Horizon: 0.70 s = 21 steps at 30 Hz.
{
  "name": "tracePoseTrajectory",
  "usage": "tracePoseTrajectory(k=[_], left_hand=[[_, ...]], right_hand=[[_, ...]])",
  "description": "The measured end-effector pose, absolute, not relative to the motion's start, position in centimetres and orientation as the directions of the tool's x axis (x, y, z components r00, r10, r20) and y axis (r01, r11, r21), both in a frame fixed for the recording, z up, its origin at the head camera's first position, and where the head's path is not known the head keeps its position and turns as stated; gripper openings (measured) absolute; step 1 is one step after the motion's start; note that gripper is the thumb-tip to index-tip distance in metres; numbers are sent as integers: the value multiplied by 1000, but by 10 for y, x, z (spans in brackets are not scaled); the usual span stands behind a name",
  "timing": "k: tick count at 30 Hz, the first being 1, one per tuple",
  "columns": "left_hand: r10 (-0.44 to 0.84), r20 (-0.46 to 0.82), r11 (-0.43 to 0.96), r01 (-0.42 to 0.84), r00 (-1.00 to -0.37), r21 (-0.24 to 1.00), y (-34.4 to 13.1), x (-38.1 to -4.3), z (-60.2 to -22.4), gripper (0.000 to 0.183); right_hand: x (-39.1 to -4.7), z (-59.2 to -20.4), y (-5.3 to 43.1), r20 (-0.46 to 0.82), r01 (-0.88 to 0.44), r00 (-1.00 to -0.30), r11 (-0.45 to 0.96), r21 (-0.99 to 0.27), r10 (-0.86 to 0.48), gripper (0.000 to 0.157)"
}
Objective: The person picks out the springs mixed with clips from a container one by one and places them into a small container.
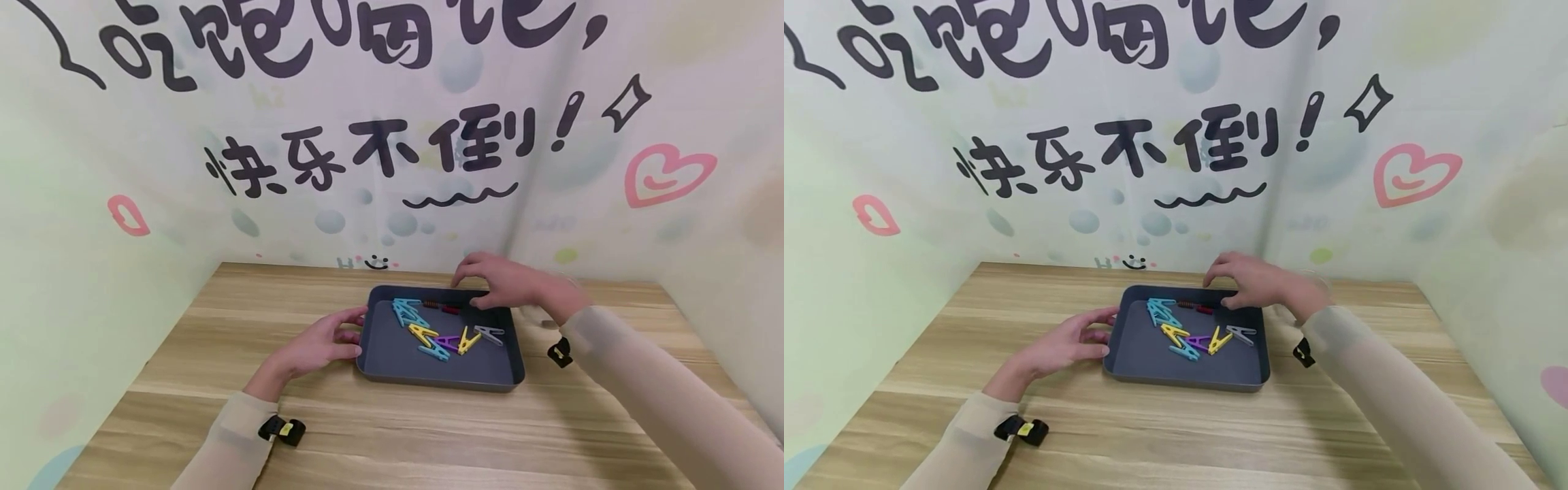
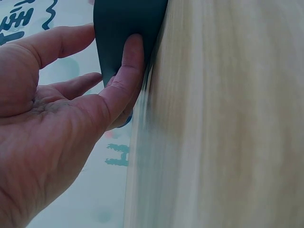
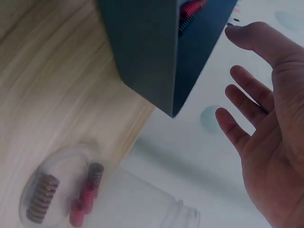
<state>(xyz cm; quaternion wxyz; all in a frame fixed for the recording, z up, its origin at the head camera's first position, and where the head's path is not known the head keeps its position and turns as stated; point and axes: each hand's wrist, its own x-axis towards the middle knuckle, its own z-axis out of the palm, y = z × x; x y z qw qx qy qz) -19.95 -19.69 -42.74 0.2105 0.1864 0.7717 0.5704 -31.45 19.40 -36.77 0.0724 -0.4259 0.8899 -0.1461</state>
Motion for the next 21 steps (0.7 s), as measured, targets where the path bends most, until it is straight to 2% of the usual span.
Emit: tracePoseTrajectory(k=[9,15,21], left_hand=[[531,-120,284,43,-839,958,-196,-199,-426,74],[530,-124,289,41,-839,956,-197,-200,-427,74],[528,-122,291,44,-840,956,-198,-200,-428,74]], right_hand=[[-322,-383,181,-95,-770,-590,594,-234,-802,38],[-322,-388,172,-165,-770,-572,595,-230,-803,39],[-324,-393,167,-183,-774,-565,594,-219,-804,38]])
